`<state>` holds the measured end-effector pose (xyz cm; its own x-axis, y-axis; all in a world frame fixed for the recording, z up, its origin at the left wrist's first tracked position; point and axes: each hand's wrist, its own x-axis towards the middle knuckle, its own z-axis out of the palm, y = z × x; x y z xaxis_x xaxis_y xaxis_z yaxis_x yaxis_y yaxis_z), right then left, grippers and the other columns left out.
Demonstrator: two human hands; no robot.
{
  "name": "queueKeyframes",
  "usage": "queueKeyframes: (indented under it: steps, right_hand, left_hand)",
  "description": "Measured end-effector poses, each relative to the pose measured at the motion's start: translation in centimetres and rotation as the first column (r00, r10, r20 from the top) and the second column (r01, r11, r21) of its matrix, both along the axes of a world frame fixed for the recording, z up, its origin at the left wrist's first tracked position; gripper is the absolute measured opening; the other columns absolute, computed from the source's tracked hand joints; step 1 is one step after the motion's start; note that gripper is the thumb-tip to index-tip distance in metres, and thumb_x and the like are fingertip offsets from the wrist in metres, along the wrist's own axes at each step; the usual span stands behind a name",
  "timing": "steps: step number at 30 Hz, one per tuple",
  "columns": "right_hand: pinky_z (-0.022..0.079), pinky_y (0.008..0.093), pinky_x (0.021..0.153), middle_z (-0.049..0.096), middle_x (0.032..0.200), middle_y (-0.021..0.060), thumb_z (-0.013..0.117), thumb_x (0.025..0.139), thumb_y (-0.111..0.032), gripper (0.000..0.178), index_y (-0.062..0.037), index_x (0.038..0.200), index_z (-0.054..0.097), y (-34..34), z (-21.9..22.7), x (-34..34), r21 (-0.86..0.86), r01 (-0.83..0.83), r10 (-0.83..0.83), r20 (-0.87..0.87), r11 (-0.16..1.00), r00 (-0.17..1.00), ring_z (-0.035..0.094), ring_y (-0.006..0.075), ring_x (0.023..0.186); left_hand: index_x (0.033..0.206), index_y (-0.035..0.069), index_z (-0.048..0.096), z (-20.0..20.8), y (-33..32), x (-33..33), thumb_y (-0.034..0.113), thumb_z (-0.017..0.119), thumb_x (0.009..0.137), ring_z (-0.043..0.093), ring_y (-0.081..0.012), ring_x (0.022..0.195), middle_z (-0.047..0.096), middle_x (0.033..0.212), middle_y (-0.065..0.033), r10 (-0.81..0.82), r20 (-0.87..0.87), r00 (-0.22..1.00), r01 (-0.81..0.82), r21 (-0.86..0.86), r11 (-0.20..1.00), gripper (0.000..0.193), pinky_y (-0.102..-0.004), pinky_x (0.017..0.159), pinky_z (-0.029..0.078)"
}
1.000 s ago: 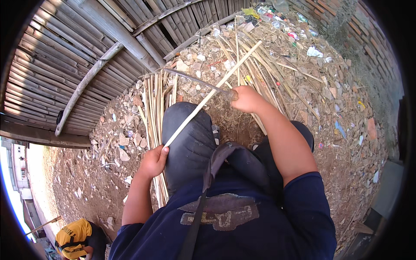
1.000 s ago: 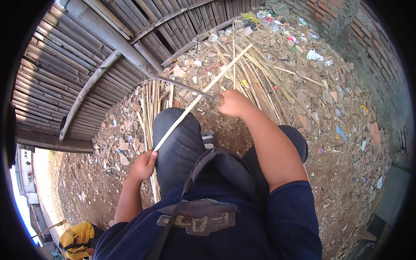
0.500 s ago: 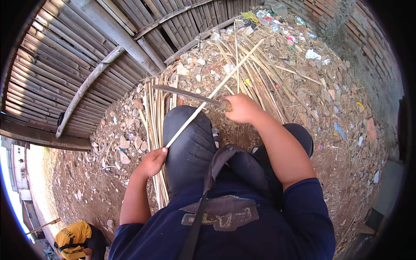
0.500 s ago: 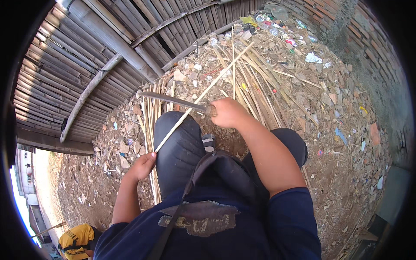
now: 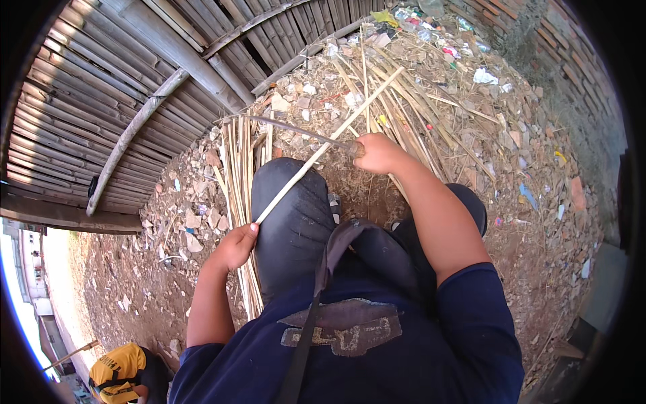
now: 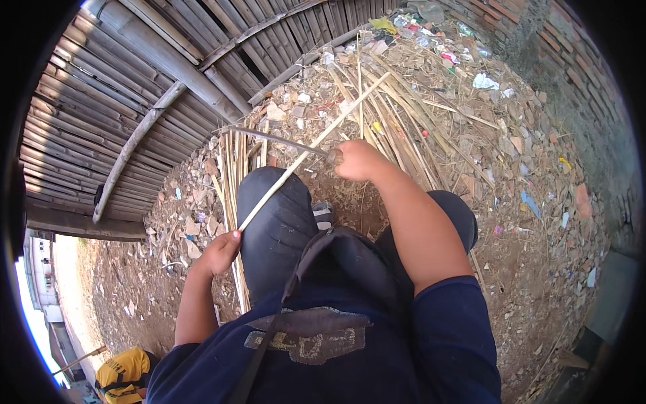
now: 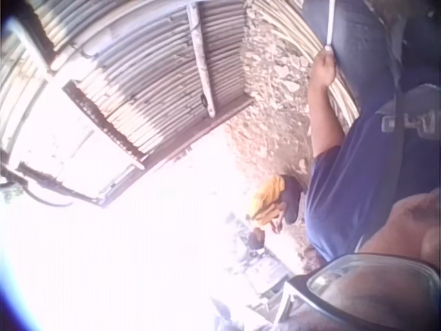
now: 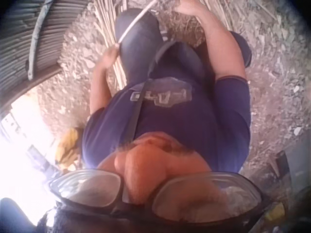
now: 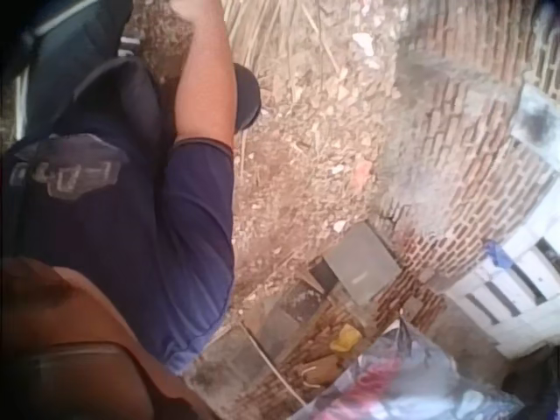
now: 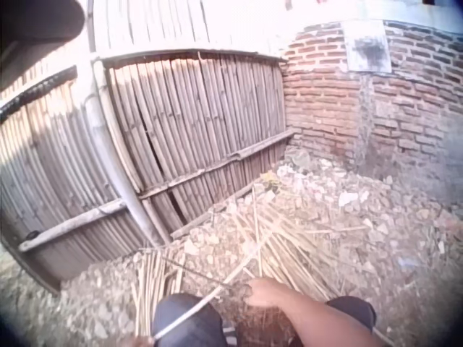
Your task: The person strips thin layers from a bamboo stick using a machete while sitting on the ground.
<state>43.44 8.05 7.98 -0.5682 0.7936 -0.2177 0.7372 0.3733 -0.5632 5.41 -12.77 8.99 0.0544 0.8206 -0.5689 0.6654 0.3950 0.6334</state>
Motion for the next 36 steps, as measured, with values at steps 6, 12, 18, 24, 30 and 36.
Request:
queueKeyframes:
  steps: [6,12,18,24,30,36]
  right_hand:
    - [0.055,0.0456,0.094,0.07,0.114,0.0259,0.07,0.079,-0.027,0.049,0.0012,0.118,0.069,-0.2,2.1,-0.6,-0.056,0.103,-0.103,0.008,0.993,0.995,0.068,0.0395,0.107]
    - [0.055,0.0445,0.096,0.071,0.115,0.0251,0.07,0.077,-0.024,0.046,-0.0025,0.118,0.071,0.2,0.0,0.7,-0.023,0.075,-0.076,-0.022,0.997,0.997,0.068,0.0393,0.107]
    - [0.055,0.0451,0.092,0.072,0.11,0.024,0.069,0.077,-0.023,0.044,-0.0062,0.117,0.072,-2.2,3.9,-2.1,0.014,0.021,-0.022,0.074,1.0,0.997,0.069,0.0404,0.105]
    - [0.056,0.0461,0.091,0.072,0.108,0.0237,0.068,0.077,-0.021,0.04,-0.0052,0.113,0.073,1.4,0.6,1.5,-0.164,0.25,-0.259,-0.031,0.954,0.965,0.07,0.0381,0.103]
    - [0.056,0.0456,0.09,0.072,0.106,0.0252,0.068,0.078,-0.022,0.037,-0.0044,0.11,0.073,-1.0,2.3,-0.6,0.046,0.081,-0.082,0.018,0.996,0.996,0.07,0.039,0.101]
    - [0.056,0.0444,0.088,0.072,0.105,0.0247,0.07,0.081,-0.026,0.037,-0.0032,0.11,0.072,2.9,-0.4,4.0,-0.08,0.493,-0.496,-0.021,0.866,0.868,0.07,0.039,0.1]
  left_hand:
    - [0.099,-0.004,0.064,2.3,-0.4,1.2,0.057,0.036,0.11,0.056,-0.021,0.08,0.062,0.082,-0.0083,0.002,-0.11,0.994,0.003,0.05,0.999,0.067,-0.0379,0.078,0.048]
    - [0.091,-0.002,0.062,0.7,0.4,0.6,0.058,0.034,0.11,0.053,-0.0202,0.076,0.059,0.078,-0.0077,-0.019,-0.027,0.999,0.02,0.038,0.999,0.069,-0.0376,0.075,0.047]
    - [0.087,-0.002,0.062,1.1,-0.4,0.7,0.06,0.033,0.109,0.054,-0.0226,0.075,0.06,0.076,-0.0093,0.028,-0.098,0.995,-0.024,0.048,0.999,0.072,-0.0388,0.075,0.048]
    - [0.087,-0.002,0.061,1.2,1.1,0.8,0.057,0.034,0.11,0.056,-0.0225,0.076,0.061,0.077,-0.0096,-0.006,-0.105,0.994,0.011,0.046,0.999,0.069,-0.0384,0.077,0.048]
    - [0.086,0.0,0.059,0.2,-0.4,-0.2,0.055,0.034,0.111,0.053,-0.0217,0.074,0.058,0.075,-0.0082,0.005,-0.131,0.991,0.003,0.058,0.998,0.066,-0.0395,0.074,0.047]
    - [0.091,-0.002,0.062,1.5,1.6,0.6,0.057,0.034,0.11,0.056,-0.0223,0.077,0.061,0.079,-0.0099,-0.039,-0.089,0.995,0.043,0.039,0.998,0.068,-0.0395,0.077,0.049]
